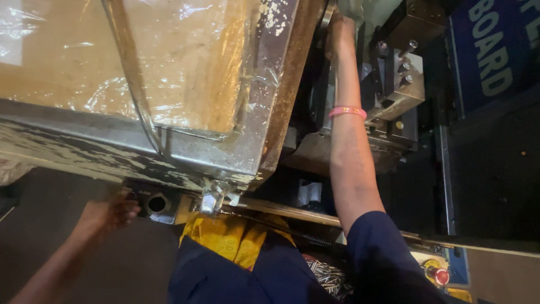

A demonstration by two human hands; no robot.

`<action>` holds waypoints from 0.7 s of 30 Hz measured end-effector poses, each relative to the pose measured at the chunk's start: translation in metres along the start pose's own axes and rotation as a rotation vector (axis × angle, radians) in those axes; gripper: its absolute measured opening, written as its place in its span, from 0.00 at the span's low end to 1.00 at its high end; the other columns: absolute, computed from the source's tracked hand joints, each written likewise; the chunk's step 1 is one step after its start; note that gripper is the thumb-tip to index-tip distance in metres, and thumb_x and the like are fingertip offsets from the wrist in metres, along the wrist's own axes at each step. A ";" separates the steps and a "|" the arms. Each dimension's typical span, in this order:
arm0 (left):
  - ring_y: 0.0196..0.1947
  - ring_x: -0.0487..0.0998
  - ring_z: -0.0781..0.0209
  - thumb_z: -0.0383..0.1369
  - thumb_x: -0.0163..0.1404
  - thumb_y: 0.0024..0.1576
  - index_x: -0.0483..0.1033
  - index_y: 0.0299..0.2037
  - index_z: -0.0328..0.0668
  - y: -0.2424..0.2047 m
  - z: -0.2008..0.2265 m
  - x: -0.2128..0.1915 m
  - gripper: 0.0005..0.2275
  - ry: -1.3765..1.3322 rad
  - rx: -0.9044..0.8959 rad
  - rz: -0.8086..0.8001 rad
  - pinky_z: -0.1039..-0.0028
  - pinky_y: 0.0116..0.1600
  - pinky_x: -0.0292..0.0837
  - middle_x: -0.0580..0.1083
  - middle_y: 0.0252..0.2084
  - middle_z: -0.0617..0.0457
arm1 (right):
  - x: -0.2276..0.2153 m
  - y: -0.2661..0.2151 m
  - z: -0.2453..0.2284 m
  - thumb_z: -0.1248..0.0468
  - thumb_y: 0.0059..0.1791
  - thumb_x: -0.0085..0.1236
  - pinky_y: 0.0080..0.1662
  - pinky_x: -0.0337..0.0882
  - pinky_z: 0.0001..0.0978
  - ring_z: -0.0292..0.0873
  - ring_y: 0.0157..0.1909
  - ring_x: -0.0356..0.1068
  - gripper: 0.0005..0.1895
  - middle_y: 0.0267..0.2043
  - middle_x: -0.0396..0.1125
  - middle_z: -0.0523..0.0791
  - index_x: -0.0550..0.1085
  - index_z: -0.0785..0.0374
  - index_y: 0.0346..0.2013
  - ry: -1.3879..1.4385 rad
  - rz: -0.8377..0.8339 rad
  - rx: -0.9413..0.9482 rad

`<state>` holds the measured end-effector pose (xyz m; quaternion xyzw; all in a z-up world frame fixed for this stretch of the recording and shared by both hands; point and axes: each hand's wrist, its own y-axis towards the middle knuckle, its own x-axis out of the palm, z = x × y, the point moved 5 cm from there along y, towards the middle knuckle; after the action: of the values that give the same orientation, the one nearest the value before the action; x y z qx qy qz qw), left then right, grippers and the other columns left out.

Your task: The person repeatedly inserts metal rods into a machine, aligns a plastic-wrapped cardboard panel, and secures it with metal fasteners. The person handles the panel and fasteners by hand, repeatedly adjusting the panel position and inserting fasteners into the machine.

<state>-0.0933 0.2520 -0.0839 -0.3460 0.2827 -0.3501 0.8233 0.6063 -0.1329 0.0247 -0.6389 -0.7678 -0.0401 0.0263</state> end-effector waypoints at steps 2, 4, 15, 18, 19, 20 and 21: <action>0.32 0.81 0.54 0.41 0.50 0.64 0.78 0.46 0.29 -0.004 0.006 0.001 0.17 0.059 0.020 0.003 0.65 0.41 0.78 0.81 0.38 0.39 | -0.001 0.006 0.005 0.53 0.60 0.42 0.15 0.51 0.34 0.39 0.13 0.57 0.21 0.17 0.57 0.41 0.68 0.62 0.28 -0.018 -0.008 -0.008; 0.32 0.82 0.51 0.41 0.50 0.62 0.78 0.47 0.31 -0.004 0.009 0.002 0.17 0.198 0.027 -0.014 0.62 0.40 0.78 0.82 0.38 0.37 | 0.002 0.006 0.004 0.53 0.61 0.43 0.16 0.52 0.34 0.38 0.14 0.55 0.21 0.18 0.57 0.41 0.69 0.62 0.29 0.052 -0.028 -0.014; 0.45 0.82 0.45 0.46 0.46 0.58 0.78 0.47 0.57 -0.031 0.036 0.021 0.13 1.513 0.647 0.237 0.57 0.49 0.78 0.80 0.44 0.48 | 0.014 -0.044 -0.047 0.49 0.56 0.44 0.13 0.46 0.33 0.39 0.09 0.52 0.24 0.11 0.53 0.40 0.63 0.57 0.20 -0.124 -0.007 0.121; 0.44 0.82 0.41 0.50 0.45 0.62 0.79 0.47 0.52 -0.026 0.036 0.017 0.16 1.403 0.484 0.284 0.55 0.50 0.78 0.80 0.43 0.42 | 0.010 -0.032 -0.034 0.47 0.57 0.43 0.14 0.48 0.32 0.37 0.09 0.49 0.26 0.11 0.51 0.38 0.61 0.54 0.18 -0.069 -0.030 0.134; 0.44 0.83 0.42 0.51 0.44 0.62 0.78 0.49 0.55 -0.026 0.035 0.018 0.16 1.482 0.497 0.270 0.56 0.50 0.79 0.80 0.43 0.43 | 0.008 -0.025 -0.028 0.49 0.57 0.44 0.15 0.49 0.33 0.37 0.10 0.50 0.25 0.13 0.52 0.38 0.63 0.55 0.19 -0.009 -0.038 0.103; 0.44 0.84 0.43 0.52 0.43 0.62 0.77 0.50 0.57 -0.026 0.034 0.017 0.17 1.560 0.509 0.257 0.56 0.51 0.80 0.81 0.43 0.44 | 0.007 -0.017 -0.021 0.51 0.58 0.45 0.15 0.49 0.34 0.37 0.11 0.51 0.23 0.14 0.54 0.38 0.64 0.55 0.20 0.050 -0.047 0.073; 0.45 0.83 0.44 0.50 0.42 0.61 0.77 0.50 0.58 -0.028 0.037 0.019 0.16 1.599 0.616 0.238 0.56 0.50 0.80 0.80 0.44 0.45 | 0.005 -0.008 -0.015 0.54 0.58 0.46 0.16 0.50 0.35 0.38 0.12 0.52 0.22 0.16 0.56 0.38 0.65 0.56 0.21 0.110 -0.055 0.041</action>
<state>-0.0670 0.2365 -0.0442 0.2745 0.7038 -0.4611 0.4655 0.5977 -0.1304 0.0397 -0.6138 -0.7831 -0.0602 0.0802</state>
